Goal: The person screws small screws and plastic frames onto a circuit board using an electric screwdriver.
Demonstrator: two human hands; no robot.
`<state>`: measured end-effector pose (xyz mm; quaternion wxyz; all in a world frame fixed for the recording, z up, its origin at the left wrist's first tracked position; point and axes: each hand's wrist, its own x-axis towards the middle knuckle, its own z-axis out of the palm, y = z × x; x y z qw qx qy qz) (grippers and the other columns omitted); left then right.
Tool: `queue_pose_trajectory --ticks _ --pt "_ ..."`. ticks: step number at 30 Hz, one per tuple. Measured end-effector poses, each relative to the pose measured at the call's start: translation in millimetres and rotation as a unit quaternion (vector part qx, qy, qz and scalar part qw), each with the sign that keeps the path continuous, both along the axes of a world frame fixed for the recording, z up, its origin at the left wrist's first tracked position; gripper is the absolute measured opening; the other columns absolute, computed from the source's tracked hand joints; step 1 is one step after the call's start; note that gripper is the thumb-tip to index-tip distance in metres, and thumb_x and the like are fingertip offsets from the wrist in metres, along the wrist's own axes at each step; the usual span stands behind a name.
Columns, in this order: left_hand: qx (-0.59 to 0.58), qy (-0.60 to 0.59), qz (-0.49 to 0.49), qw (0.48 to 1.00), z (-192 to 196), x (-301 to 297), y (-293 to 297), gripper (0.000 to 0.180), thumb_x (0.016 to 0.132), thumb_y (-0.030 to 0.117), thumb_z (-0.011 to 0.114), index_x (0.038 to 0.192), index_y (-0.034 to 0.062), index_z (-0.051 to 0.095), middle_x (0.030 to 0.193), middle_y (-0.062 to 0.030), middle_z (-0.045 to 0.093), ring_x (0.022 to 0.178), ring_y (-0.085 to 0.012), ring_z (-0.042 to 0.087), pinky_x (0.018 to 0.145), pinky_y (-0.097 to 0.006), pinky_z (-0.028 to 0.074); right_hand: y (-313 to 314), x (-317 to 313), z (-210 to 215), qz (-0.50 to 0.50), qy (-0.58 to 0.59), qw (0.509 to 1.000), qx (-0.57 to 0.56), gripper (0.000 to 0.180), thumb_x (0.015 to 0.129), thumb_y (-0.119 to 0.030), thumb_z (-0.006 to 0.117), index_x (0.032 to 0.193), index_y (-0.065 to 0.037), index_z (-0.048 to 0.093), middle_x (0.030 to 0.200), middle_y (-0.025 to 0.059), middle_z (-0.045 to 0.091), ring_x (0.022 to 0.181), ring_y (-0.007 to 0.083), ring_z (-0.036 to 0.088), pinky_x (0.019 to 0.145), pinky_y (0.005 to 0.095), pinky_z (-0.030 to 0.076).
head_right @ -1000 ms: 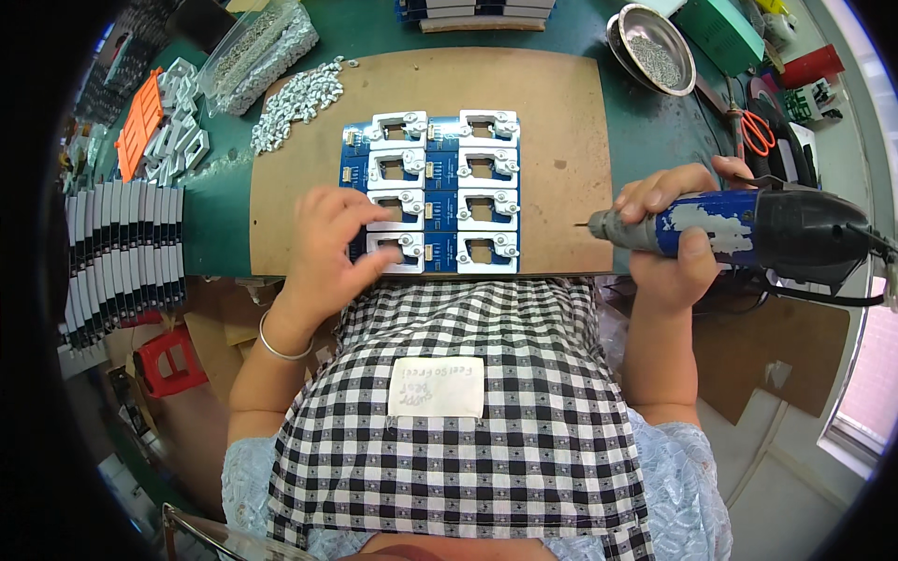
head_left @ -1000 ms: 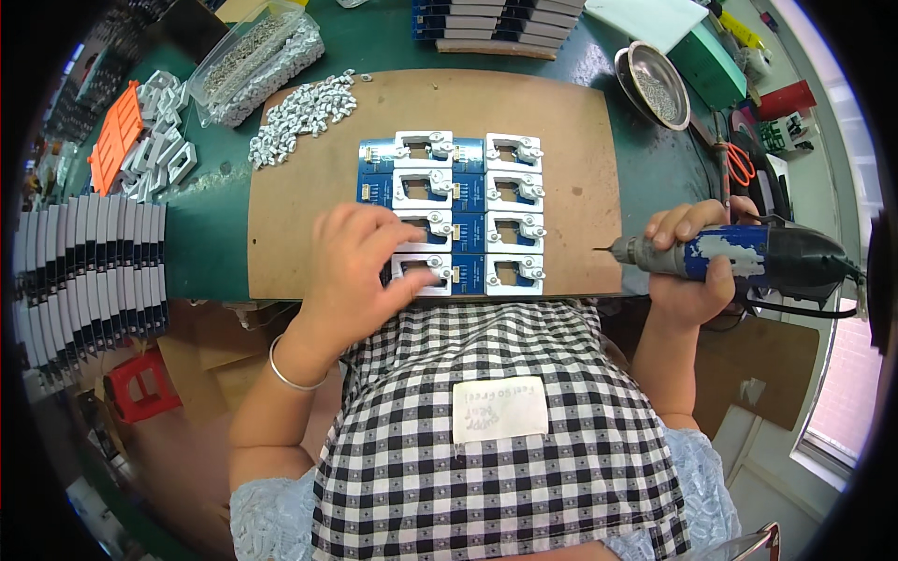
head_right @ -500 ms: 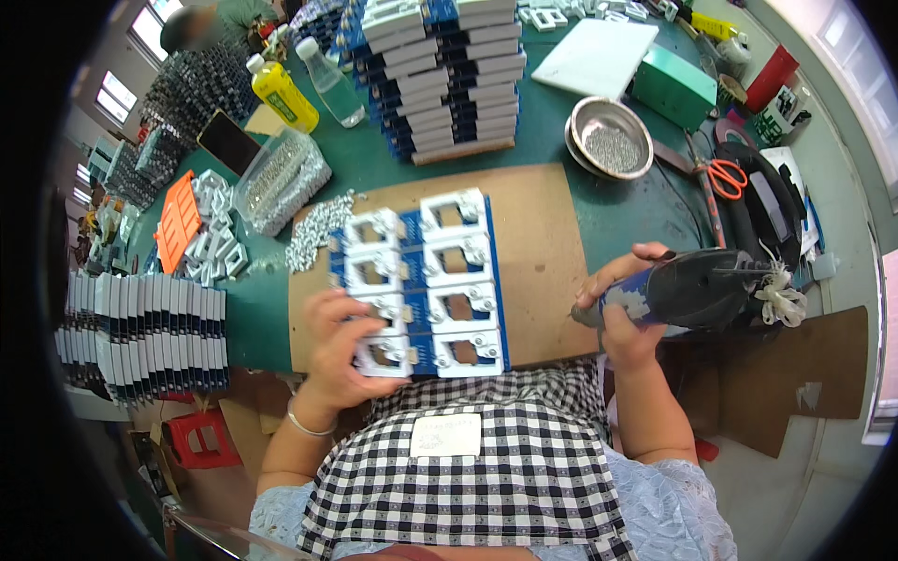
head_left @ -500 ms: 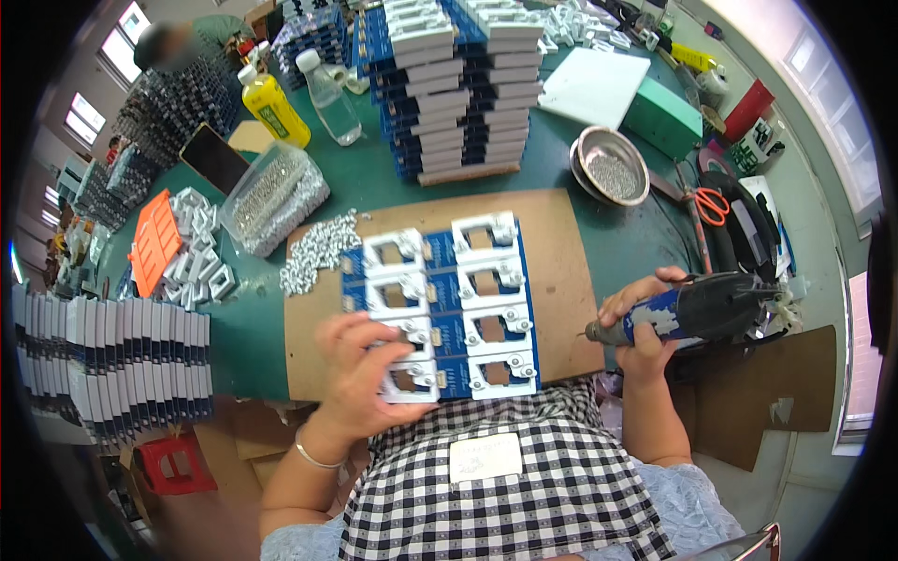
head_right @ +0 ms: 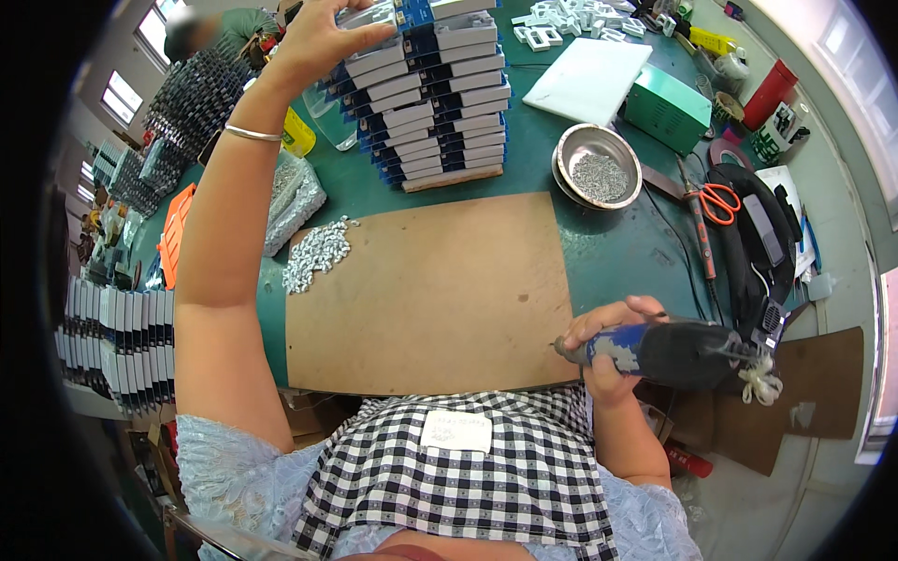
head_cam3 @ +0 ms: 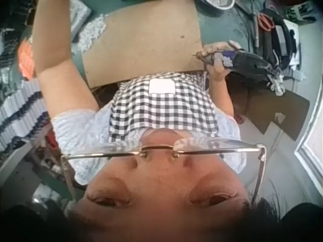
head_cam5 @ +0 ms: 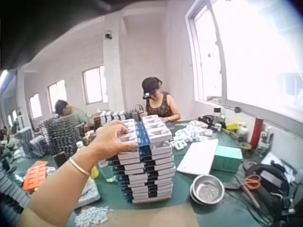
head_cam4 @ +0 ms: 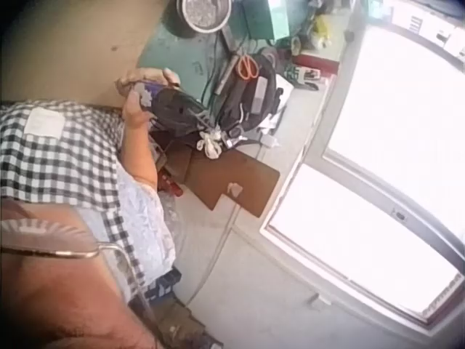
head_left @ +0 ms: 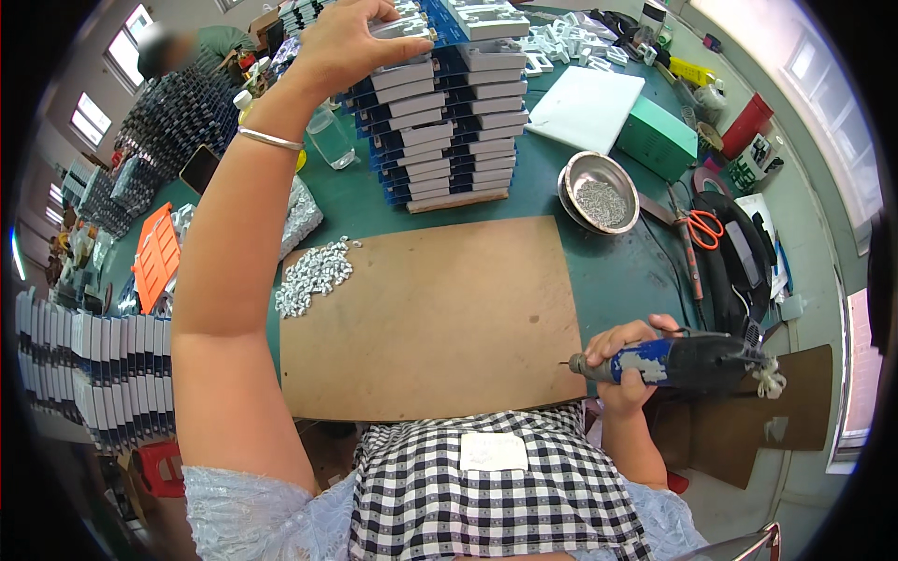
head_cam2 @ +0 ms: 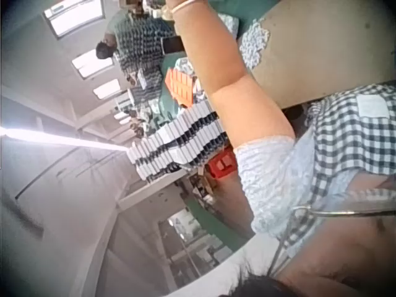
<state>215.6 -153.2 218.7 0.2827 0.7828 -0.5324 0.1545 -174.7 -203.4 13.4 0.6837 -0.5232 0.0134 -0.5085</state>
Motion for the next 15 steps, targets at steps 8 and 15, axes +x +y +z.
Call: queue_pose_trajectory --ticks 8,15 --pt "0.072 -0.047 0.007 0.996 -15 15 -5 0.062 0.070 0.052 0.076 0.104 0.0007 0.069 0.110 -0.0193 0.061 0.106 -0.0331 0.057 0.091 -0.041 0.045 3 4 1 -0.007 0.031 0.998 0.050 0.073 0.077 -0.028 0.076 0.132 -0.015 0.030 0.079 0.0073 0.049 0.064 0.0194 0.052 0.058 0.0345 0.048" --pt "-0.177 -0.215 0.069 0.958 -43 -8 57 0.073 0.069 0.069 0.069 0.120 0.0167 0.065 0.122 -0.0077 0.060 0.119 -0.0285 0.050 0.098 -0.053 0.031 -2 2 6 -0.032 0.047 0.997 -0.050 0.073 0.077 -0.025 0.071 0.132 -0.004 0.028 0.073 0.0087 0.048 0.060 0.0190 0.053 0.059 0.0336 0.050"
